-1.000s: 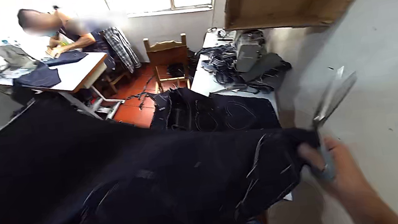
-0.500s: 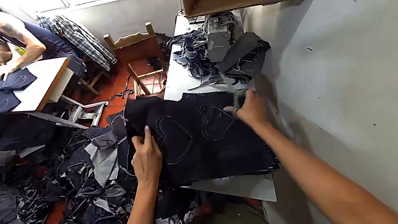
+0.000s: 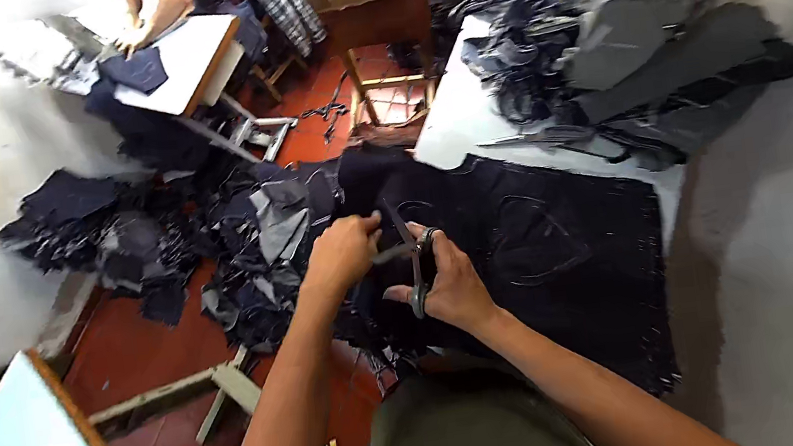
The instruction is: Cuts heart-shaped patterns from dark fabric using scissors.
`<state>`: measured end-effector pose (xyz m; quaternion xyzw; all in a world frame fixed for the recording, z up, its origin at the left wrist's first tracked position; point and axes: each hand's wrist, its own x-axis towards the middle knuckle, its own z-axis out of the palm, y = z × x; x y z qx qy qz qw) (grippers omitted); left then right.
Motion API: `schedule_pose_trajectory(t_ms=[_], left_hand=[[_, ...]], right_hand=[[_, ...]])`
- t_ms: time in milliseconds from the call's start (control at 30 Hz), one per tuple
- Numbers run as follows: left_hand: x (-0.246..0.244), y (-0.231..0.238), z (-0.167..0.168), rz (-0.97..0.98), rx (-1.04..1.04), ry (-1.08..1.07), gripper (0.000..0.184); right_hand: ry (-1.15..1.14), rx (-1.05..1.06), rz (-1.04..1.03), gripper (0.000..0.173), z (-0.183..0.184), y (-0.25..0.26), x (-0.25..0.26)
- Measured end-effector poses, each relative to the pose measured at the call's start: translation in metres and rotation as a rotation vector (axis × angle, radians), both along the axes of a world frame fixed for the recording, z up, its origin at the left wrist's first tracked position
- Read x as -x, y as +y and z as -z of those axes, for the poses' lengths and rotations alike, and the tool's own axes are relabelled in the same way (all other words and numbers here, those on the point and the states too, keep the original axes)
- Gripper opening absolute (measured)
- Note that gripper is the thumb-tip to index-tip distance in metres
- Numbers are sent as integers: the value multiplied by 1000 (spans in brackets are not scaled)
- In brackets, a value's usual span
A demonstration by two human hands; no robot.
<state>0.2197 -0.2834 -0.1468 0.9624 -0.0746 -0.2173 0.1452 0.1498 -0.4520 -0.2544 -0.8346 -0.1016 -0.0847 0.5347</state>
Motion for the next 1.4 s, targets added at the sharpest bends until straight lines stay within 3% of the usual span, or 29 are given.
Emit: schedule_pose_trajectory(t_ms=[67,100,133,167,200,267,333,367,467,500,567,633,733,767,833,900,967,1100,1233,1300,1400], left_hand=[[13,52,9,14,288,-331,39],[30,74,19,-54,327,-515,35],[55,93,39,-165,279,-645,29],[83,111,66,-268,165,-644,27],[111,123,90,-329,46,-438,30],[142,125,126,-322,-78,172,40],[159,105,149,-289,-2,406,48],[167,90,154,-282,158,434,45],[193,26,173,-316,957,631,33],[197,9,185,-399,1083,654,35],[194,-3,199,-746,958,490,39],[182,13,197,-952,654,376,45],[170,46,205,-902,373,16,45],[164,52,215,-855,369,-133,48],[154,59,224,-738,410,-144,50],[157,77,217,-646,462,-24,45],[164,111,199,-472,523,170,55],[175,164,159,-193,688,50,52],[161,176,113,1,660,207,60],[159,176,93,17,579,228,55],[164,170,69,1,451,266,48]], right_hand=[[40,96,2,77,12,11,-8],[31,139,19,75,17,12,-10],[20,172,32,77,17,12,-9],[6,198,40,79,17,11,-7],[-13,223,43,80,16,11,-4],[-51,280,40,81,16,9,-3],[-53,325,33,77,14,7,-5],[-33,335,23,74,12,6,-6],[13,355,3,73,7,3,-7],[25,352,5,76,4,4,-8],[30,372,8,74,2,5,-9],[55,400,9,76,-3,6,-6],[78,443,22,72,-8,8,-3],[76,447,27,73,-8,8,-4],[90,456,34,75,-12,11,-4],[97,469,32,71,-17,15,-2],[87,489,28,74,-22,16,-5],[48,535,29,73,-26,16,-10],[-181,545,45,51,-63,4,8],[73,493,-144,47,-86,-10,40],[779,457,-668,55,-86,-28,76]])
